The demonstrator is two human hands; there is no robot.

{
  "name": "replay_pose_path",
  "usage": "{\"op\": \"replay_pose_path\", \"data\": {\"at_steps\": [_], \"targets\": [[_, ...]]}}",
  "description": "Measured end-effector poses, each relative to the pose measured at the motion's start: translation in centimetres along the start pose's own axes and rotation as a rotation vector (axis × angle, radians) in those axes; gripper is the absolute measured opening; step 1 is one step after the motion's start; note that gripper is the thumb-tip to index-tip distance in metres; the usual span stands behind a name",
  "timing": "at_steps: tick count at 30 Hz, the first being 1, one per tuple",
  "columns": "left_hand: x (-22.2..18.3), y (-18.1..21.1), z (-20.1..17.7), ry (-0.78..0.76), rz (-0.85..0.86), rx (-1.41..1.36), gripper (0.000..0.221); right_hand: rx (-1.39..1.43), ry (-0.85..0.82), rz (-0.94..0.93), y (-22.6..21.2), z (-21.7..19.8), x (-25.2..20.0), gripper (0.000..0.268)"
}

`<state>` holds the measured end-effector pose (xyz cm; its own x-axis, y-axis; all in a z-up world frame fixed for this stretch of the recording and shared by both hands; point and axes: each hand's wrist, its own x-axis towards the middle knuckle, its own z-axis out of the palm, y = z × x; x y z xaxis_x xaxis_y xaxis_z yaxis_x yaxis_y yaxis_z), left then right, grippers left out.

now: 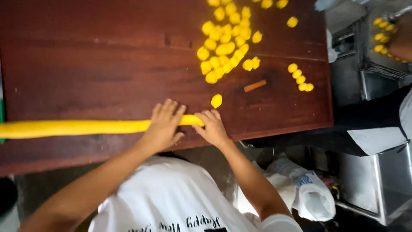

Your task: Forming yellow dough into small portions and weighing them on a digital scale to ensure consistent weight.

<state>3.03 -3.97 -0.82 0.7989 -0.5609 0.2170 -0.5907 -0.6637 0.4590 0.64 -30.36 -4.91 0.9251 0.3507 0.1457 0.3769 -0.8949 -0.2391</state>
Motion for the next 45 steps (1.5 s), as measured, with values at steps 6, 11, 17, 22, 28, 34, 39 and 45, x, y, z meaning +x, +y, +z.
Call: {"op": "replay_pose_path", "data": {"at_steps": [6, 11, 17, 22, 28, 34, 39, 45], "targets": [[3.6, 0.3, 4.4, -0.154, -0.118, -0.122, 0.045, 0.378, 0.089, 0.082, -5.8, -7.9, 3.2, 0.040], [4.4, 0.3, 1.3, -0.098, -0.337, -0.158, 0.026, 0.194, 0.244, 0.002, -10.2, -11.4, 6.4, 0.068], [6.7, 0.2, -1.2, -0.075, -0.370, -0.226, 0.036, 0.043, 0.432, 0.002, -10.7, -9.3, 9.6, 0.021], [8.7, 0.8, -7.5, -0.148, -0.446, -0.317, 0.062, 0.070, 0.289, 0.186, -8.1, -7.9, 12.9, 0.029], [10.8, -0.4, -6.9, -0.448, -0.381, -0.120, 0.060, 0.537, -0.269, 0.615, -1.8, -4.0, 14.7, 0.033], [12.3, -4.9, -4.4, -0.444, -0.330, -0.104, 0.048, 0.516, -0.485, 0.251, -12.9, -16.4, 12.3, 0.026], [8.4, -5.0, -6.2, -0.230, -0.155, -0.640, 0.086, 0.352, -0.127, 0.502, -9.4, -19.8, 15.7, 0.070], [5.4, -3.7, -7.2, -0.101, -0.135, -1.000, 0.118, 0.327, -0.340, 0.118, -10.5, -12.0, 12.2, 0.069]]}}
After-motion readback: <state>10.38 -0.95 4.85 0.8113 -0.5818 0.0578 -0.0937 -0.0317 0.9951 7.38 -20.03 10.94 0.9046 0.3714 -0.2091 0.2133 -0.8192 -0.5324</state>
